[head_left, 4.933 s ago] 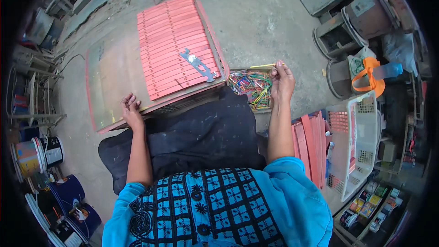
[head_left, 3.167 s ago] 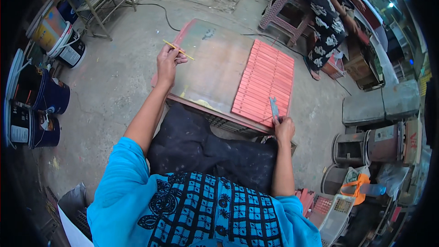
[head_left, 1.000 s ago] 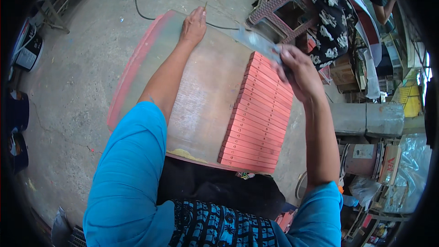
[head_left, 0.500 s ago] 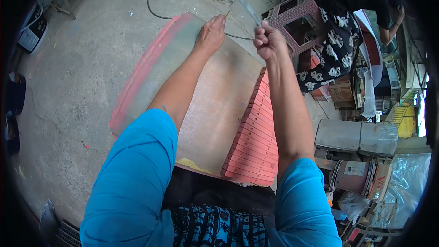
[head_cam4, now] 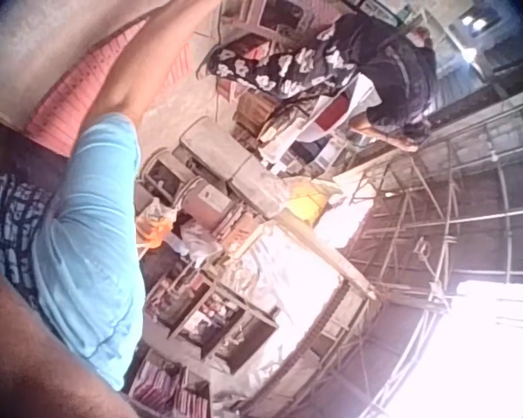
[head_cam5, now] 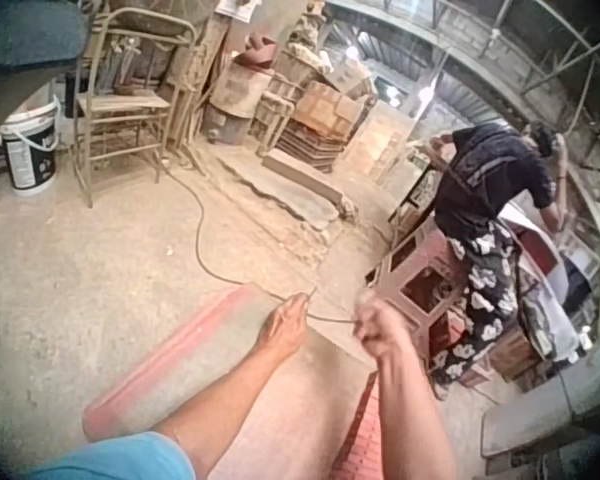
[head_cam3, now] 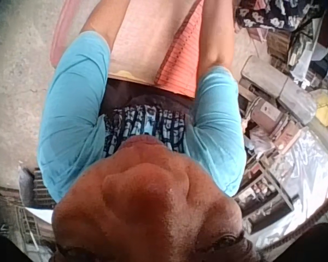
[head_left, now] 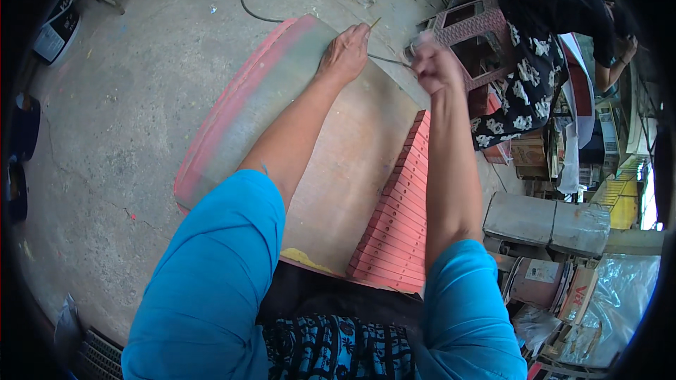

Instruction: The person picks up pink wooden slats one by one and arranges them into a grid pattern on a work surface, occasionally picking up a small tool to adjust them.

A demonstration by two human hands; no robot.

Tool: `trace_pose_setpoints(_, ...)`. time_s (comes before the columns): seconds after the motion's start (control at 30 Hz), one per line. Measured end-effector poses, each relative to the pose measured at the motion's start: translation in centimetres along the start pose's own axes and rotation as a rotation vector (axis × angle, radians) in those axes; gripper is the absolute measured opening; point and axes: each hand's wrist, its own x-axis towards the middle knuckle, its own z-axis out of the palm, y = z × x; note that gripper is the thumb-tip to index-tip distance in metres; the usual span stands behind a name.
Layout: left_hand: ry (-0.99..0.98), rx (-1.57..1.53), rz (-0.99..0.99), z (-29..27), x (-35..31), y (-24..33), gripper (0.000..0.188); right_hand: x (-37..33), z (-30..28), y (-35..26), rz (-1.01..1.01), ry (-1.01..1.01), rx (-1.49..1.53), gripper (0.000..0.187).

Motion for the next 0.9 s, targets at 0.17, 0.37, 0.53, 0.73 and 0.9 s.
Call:
trace_pose_setpoints(0.17,0.009,-0.017,-0.014,-0.5,0.1,0.1,0.016,-2.4,-1.0,-1.6,-0.079,-0.68,0.892,0.019)
trace_pose_setpoints(0.37,-0.013,0.004,-0.045,-0.8,0.4,0.2,0.015,-1.1,-0.3,-2.2,-0.059,-0.448,0.559,0.017)
trace_pose_setpoints(0.53,-0.011,-0.008,-0.019,-0.2,0.2,0.2,0.015,0.3,-0.5,-0.6,0.079,-0.123,0.147,0.017)
trace_pose_setpoints(0.73,-0.025,-0.016,-0.026,-0.4,0.0,0.3,0.015,0.1,-0.1,0.0,0.169,-0.089,0.006,0.019)
trace_pose_setpoints(0.9,-0.038,-0.009,-0.049,-0.4,-0.2,0.4,0.014,0.2,-2.2,-1.6,0.052,-0.274,0.362,0.012)
